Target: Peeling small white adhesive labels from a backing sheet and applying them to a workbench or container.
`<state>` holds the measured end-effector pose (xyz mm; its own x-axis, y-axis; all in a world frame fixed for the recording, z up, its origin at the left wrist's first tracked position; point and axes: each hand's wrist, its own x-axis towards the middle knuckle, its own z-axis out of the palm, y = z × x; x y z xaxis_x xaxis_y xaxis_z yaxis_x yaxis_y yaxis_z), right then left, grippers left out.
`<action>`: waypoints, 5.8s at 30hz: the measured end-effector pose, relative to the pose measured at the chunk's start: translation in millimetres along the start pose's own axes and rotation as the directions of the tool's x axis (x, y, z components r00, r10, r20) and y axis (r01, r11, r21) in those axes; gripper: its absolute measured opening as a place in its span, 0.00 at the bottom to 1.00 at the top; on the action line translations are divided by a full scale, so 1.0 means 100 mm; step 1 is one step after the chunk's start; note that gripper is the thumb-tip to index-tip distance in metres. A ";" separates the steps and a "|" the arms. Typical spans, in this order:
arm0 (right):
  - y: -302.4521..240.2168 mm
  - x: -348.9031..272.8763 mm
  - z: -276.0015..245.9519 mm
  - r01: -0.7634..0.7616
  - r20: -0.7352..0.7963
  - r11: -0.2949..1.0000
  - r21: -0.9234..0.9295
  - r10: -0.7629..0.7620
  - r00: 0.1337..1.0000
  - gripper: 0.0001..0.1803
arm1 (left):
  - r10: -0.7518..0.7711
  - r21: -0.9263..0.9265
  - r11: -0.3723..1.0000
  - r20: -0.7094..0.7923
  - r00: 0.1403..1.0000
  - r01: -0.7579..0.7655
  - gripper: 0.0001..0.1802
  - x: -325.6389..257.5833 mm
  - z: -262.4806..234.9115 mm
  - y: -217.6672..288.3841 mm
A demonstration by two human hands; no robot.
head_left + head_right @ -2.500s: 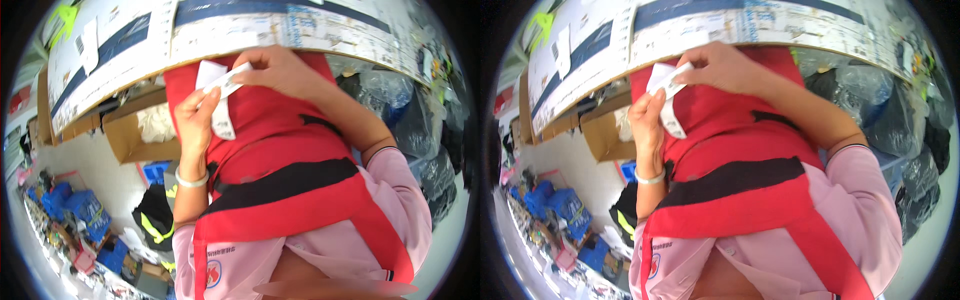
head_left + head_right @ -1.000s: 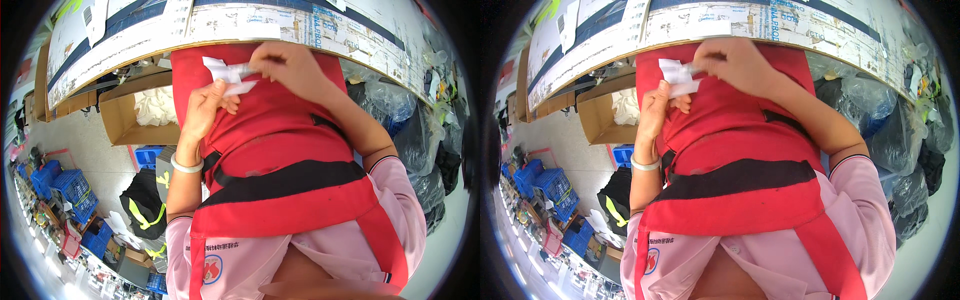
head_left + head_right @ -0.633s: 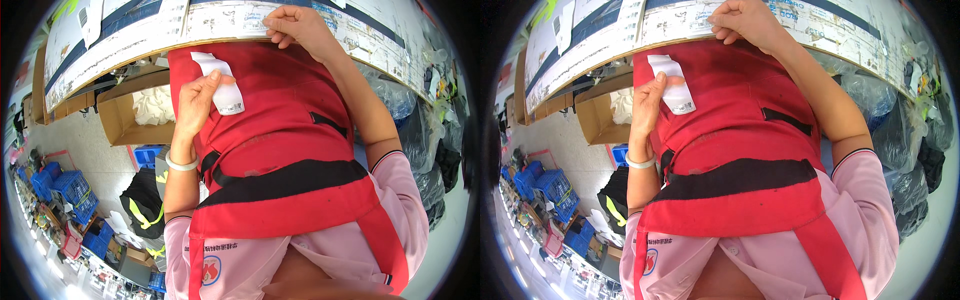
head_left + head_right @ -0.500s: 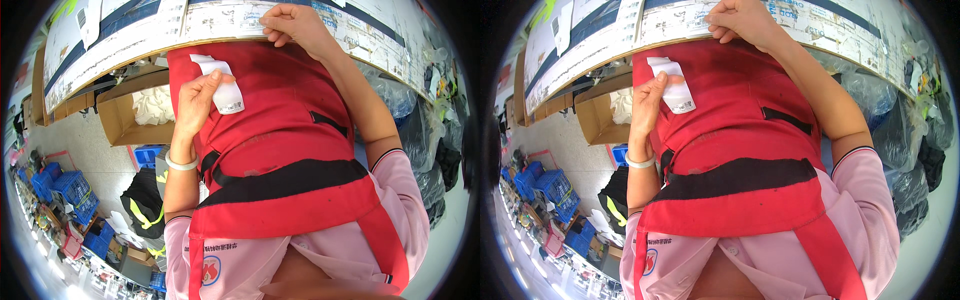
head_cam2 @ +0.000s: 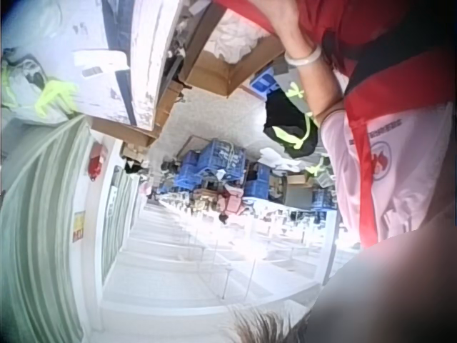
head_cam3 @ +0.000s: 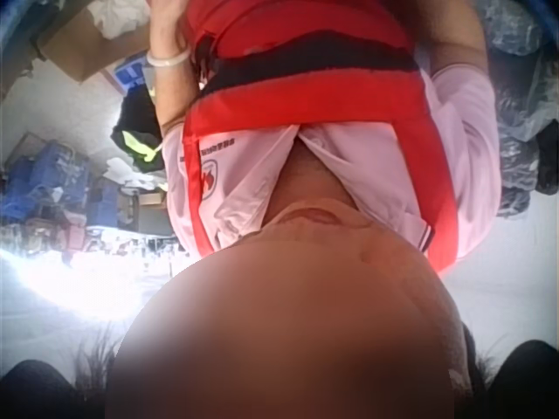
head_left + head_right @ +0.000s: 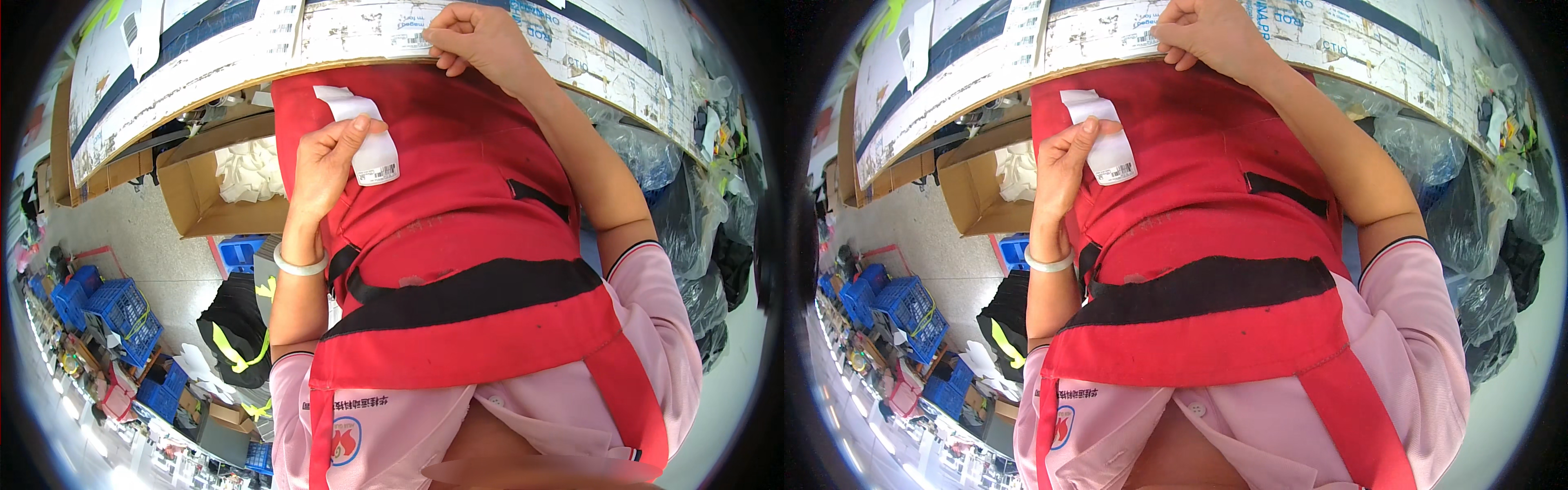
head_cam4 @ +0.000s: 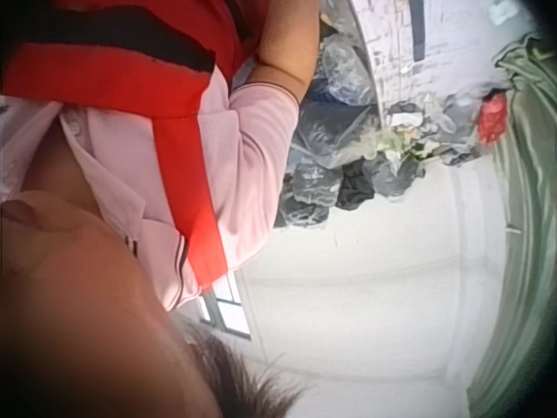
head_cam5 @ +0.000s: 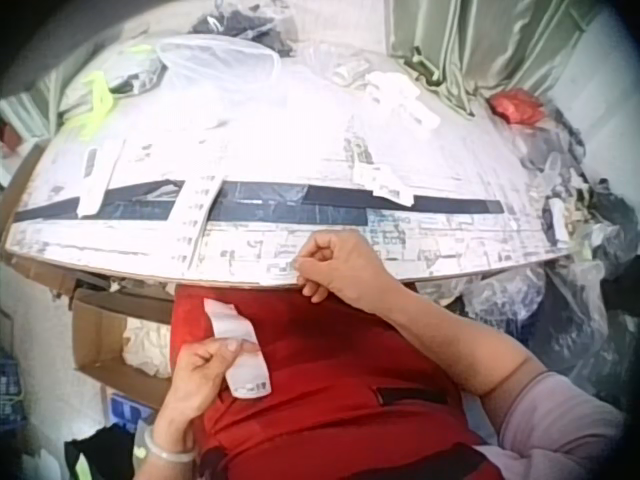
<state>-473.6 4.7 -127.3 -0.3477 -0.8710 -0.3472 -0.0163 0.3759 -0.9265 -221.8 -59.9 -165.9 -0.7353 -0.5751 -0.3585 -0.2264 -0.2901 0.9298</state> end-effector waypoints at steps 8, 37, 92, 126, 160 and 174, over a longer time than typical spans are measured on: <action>-0.04 -0.01 0.03 0.015 -0.027 0.997 -0.074 -0.017 0.999 0.09 | -0.016 -0.056 0.998 0.006 1.000 0.016 0.13 0.02 0.04 -0.04; -0.04 -0.04 -0.62 0.105 -0.166 0.994 0.032 -0.099 0.981 0.08 | 0.189 0.135 0.975 -0.100 0.977 -0.175 0.12 0.16 0.27 0.28; 0.43 -0.08 -0.61 0.437 0.135 0.211 -0.874 -0.759 0.636 0.06 | 0.038 -0.102 0.993 -0.217 0.975 -0.061 0.09 -0.07 0.20 0.04; 0.33 -0.63 0.42 -0.183 0.246 0.945 0.269 0.117 0.962 0.10 | -0.050 -0.400 0.916 -0.007 0.999 0.043 0.10 -0.12 0.25 0.07; 0.47 -0.25 -0.72 0.018 -0.101 0.998 -0.066 -0.025 0.995 0.12 | -0.147 -0.129 0.980 0.039 0.988 0.151 0.20 0.00 0.31 -0.22; 0.48 -0.22 -0.67 0.043 -0.117 0.988 -0.149 -0.061 0.991 0.12 | -0.147 -0.147 0.978 0.037 0.988 0.151 0.17 0.01 0.31 -0.23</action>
<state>-529.6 63.3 -154.8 -0.4533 -0.8492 -0.2708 -0.1710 0.3810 -0.9086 -237.1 -30.5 -185.4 -0.7167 -0.4977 -0.4884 -0.2390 -0.4827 0.8426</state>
